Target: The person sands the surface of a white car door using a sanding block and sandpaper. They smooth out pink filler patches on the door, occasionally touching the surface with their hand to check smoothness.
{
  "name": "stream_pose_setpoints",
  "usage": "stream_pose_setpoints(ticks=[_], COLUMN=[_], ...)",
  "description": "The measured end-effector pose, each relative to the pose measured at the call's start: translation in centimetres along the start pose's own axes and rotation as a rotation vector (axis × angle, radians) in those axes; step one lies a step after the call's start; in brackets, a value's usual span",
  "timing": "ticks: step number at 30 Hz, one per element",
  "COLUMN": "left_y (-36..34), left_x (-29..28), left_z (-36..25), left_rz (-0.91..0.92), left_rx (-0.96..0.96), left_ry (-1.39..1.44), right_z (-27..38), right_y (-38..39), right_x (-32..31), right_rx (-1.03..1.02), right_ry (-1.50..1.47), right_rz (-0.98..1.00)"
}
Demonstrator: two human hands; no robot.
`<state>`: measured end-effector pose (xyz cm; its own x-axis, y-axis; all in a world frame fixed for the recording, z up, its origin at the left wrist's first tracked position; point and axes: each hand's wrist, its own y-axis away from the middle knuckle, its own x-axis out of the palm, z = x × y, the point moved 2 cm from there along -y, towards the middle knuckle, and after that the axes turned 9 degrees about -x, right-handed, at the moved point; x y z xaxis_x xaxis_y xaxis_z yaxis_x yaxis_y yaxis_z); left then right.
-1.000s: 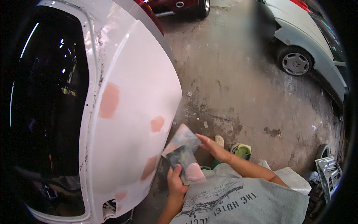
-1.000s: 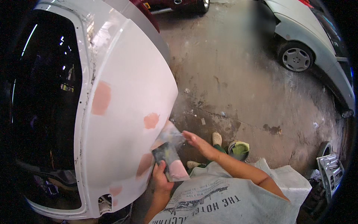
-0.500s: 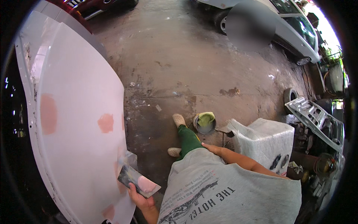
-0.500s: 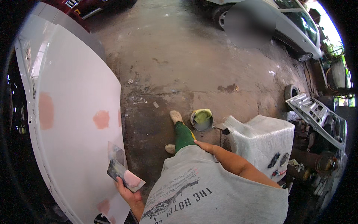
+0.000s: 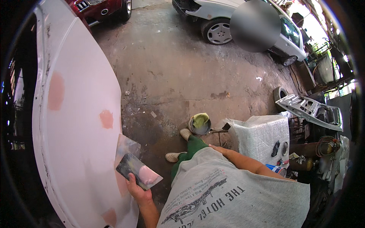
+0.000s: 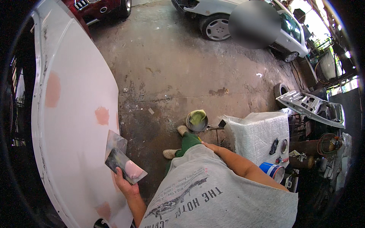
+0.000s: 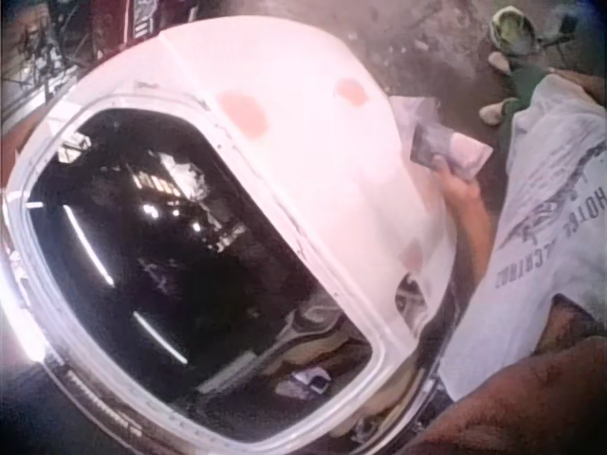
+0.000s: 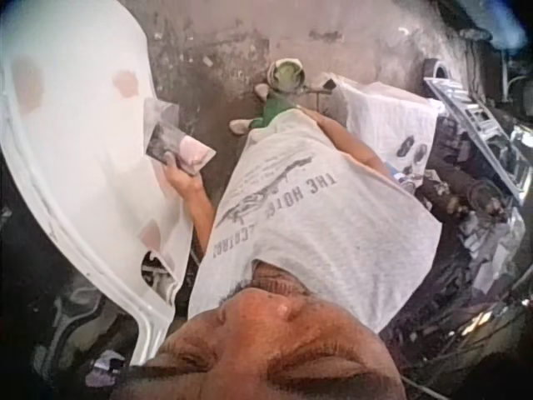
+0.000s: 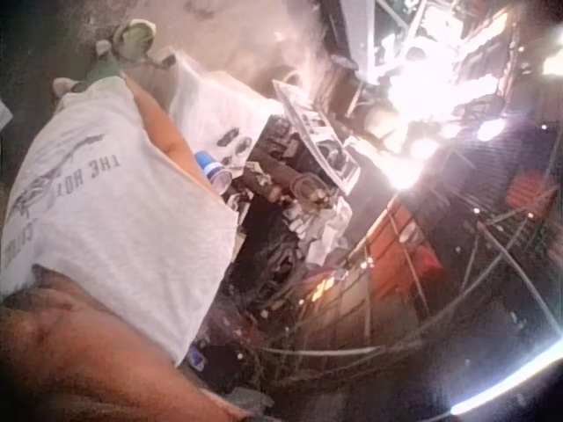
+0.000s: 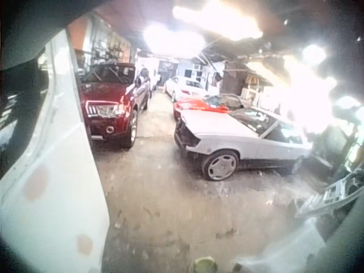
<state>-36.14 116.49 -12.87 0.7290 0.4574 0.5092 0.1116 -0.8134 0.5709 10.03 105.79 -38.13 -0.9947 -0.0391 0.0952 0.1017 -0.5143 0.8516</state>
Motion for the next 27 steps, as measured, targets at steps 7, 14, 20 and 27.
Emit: stream_pose_setpoints(ticks=[7,14,20,27], left_y=[-1.0,-0.3,1.1,3.2], left_x=[-5.8,-4.0,-2.8,-3.7], left_z=[1.2,0.6,0.0,0.4], left_rz=[-0.059,0.007,0.055,0.05], left_rx=[-0.041,-0.042,0.017,0.089], left_ry=[0.101,0.067,0.128,0.209], right_z=[-4.0,-0.3,5.2,13.9], right_y=[1.2,4.7,8.6,14.4], right_x=[-2.9,-0.8,1.5,6.5], right_rx=[0.175,0.063,0.295,0.148], right_ry=[0.189,0.076,0.209,0.537], right_rz=[-0.093,0.032,0.072,0.329])
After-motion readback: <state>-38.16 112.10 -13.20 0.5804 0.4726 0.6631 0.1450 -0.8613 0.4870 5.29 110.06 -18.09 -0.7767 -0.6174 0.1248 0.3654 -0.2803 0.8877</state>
